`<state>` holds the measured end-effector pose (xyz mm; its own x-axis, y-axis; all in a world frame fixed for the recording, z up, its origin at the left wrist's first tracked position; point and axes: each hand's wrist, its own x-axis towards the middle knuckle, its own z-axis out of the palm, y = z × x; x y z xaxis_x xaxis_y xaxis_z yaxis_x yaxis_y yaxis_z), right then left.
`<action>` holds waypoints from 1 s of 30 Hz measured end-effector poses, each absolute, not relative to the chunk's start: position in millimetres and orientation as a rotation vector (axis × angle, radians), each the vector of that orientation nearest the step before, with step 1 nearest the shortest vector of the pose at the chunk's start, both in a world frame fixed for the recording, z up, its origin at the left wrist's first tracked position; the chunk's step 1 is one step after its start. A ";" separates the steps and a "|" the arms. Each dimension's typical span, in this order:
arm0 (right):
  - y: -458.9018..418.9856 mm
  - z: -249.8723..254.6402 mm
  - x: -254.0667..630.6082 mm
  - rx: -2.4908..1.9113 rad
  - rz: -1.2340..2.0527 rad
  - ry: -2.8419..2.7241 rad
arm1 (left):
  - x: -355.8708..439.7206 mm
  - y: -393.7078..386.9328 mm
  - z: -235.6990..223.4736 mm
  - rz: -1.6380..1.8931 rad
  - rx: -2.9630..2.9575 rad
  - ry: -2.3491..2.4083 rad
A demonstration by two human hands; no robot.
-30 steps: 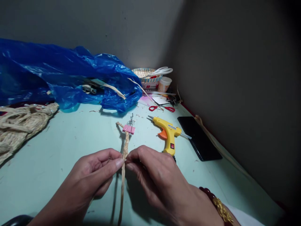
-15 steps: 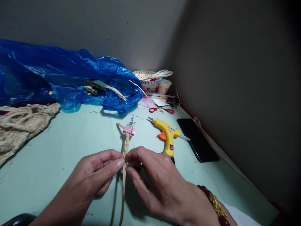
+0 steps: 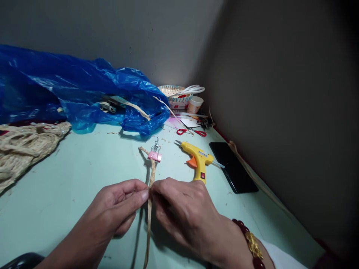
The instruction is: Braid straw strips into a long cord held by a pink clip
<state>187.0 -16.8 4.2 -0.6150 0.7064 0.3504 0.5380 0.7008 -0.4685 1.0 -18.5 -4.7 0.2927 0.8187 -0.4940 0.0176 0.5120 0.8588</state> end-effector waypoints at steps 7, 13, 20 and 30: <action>-17.0 3.5 182.3 -1.079 0.720 -2.160 | 3.9 -21.0 -1.6 0.665 0.866 1.181; -16.7 4.1 180.5 -1.129 0.925 -2.001 | 4.3 -20.8 -0.2 0.656 0.888 1.195; -22.0 8.5 175.8 -1.157 0.976 -1.888 | 12.1 -22.4 10.6 0.731 1.000 1.297; -38.2 -0.7 170.1 -1.024 0.282 -2.228 | 16.0 -27.5 7.0 0.790 1.047 1.407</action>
